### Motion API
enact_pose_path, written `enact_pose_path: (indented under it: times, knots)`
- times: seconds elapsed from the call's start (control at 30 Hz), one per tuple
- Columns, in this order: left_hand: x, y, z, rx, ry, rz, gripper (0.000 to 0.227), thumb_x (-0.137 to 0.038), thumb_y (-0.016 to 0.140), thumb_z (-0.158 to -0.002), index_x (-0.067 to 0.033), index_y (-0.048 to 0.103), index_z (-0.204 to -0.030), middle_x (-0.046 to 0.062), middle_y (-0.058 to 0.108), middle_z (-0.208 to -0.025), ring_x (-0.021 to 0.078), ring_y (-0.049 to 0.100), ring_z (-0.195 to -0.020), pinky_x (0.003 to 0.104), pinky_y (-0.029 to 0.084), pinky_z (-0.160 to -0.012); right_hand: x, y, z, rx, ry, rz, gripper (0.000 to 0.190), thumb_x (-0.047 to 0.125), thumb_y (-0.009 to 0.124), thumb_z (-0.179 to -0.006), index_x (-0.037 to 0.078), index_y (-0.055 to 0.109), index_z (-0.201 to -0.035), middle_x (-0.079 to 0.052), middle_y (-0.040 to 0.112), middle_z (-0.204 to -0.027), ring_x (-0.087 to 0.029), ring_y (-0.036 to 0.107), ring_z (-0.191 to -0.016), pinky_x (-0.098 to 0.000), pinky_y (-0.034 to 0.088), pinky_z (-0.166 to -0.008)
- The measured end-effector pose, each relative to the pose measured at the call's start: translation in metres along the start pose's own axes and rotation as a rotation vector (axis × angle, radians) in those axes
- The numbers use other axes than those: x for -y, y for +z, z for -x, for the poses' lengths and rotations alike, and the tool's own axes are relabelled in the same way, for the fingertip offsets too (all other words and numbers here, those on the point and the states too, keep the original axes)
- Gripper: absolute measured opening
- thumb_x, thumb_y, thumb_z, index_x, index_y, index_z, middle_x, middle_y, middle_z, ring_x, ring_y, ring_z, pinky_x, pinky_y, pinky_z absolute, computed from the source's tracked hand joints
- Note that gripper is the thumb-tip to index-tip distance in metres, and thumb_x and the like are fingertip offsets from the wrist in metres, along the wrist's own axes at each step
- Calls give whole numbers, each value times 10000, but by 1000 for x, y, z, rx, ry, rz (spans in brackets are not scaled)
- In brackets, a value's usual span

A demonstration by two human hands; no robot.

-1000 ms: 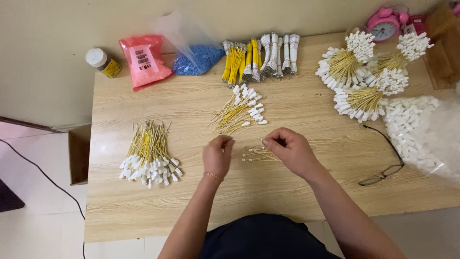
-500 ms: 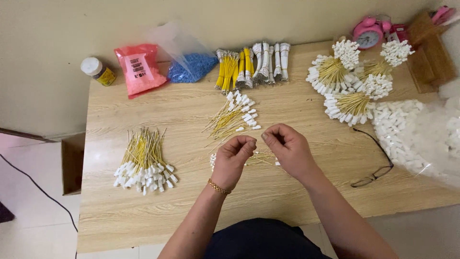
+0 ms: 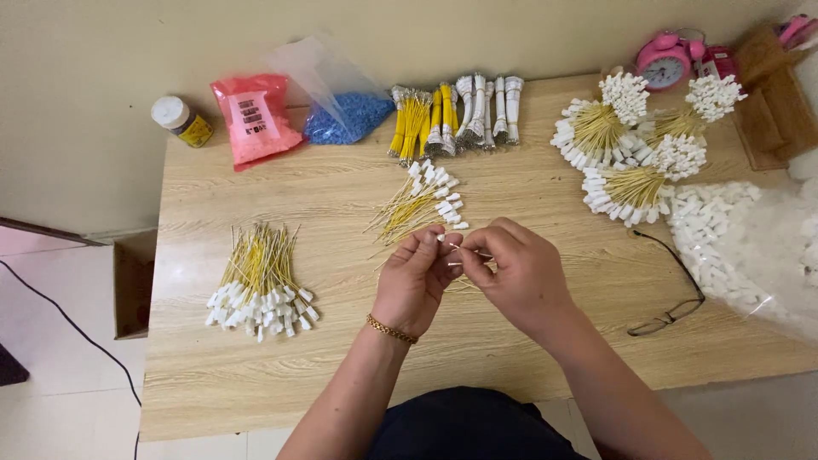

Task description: Assembling small plastic sleeves onto thin yellow wires at a factory workbench

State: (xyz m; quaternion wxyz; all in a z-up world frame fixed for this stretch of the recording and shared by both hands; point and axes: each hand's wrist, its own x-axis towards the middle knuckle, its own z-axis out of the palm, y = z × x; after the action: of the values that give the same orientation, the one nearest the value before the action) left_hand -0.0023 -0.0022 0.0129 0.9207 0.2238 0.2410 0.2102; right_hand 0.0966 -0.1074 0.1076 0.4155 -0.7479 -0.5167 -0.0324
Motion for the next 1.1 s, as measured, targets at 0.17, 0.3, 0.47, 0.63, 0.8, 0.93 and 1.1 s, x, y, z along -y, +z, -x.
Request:
enact_pose_path:
  times: [0.17, 0.3, 0.47, 0.63, 0.8, 0.93, 1.1]
  knots:
    - [-1, 6, 7, 15, -14, 8, 176, -223, 557, -977, -82, 615, -1064, 116, 723, -1022, 206, 721, -856, 291, 598, -705, -4, 3, -2, -70, -147, 166, 133, 85, 729, -803, 171, 629, -783, 35, 533, -660, -142, 599, -612, -245, 501, -584]
    - [2, 2, 6, 30, -24, 9, 178, -225, 565, -973, -81, 617, -1065, 102, 707, -1002, 201, 711, -863, 297, 597, -717, 1, -4, -7, -30, -198, 178, 154, 50, 737, -769, 147, 619, -789, -8, 532, -660, -198, 603, -610, -306, 507, -563]
    - [0, 7, 9, 22, -27, 4, 176, -235, 569, -973, -88, 622, -1054, 93, 714, -972, 202, 715, -838, 297, 597, -708, -2, -1, -6, -98, -287, 295, 167, 46, 702, -772, 176, 599, -772, 26, 500, -660, -153, 575, -598, -245, 503, -592]
    - [5, 4, 6, 11, -19, 19, 184, -221, 565, -976, -68, 622, -1061, 98, 714, -958, 207, 717, -823, 306, 601, -704, 0, -5, -7, -72, -306, 333, 161, 39, 691, -769, 165, 591, -774, 15, 489, -662, -165, 575, -598, -260, 502, -577]
    - [4, 9, 9, -31, 11, -34, 187, -225, 573, -973, -64, 626, -1053, 83, 711, -922, 175, 710, -784, 279, 592, -686, -4, -1, -5, -103, -371, 370, 162, 23, 670, -760, 155, 575, -770, 14, 455, -658, -154, 532, -555, -245, 490, -570]
    - [5, 8, 9, -45, 24, -57, 188, -231, 576, -972, -64, 623, -1045, 79, 710, -901, 166, 707, -770, 268, 590, -681, -1, -6, -9, -63, -374, 319, 164, 1, 665, -757, 142, 585, -778, 0, 464, -657, -178, 544, -552, -271, 494, -559]
    - [13, -2, 3, -28, 22, -60, 194, -247, 585, -967, -73, 620, -1046, 82, 702, -891, 168, 704, -777, 271, 588, -690, 2, -9, -11, -9, -326, 266, 150, -4, 691, -754, 104, 593, -785, -34, 492, -652, -220, 583, -564, -320, 496, -541]
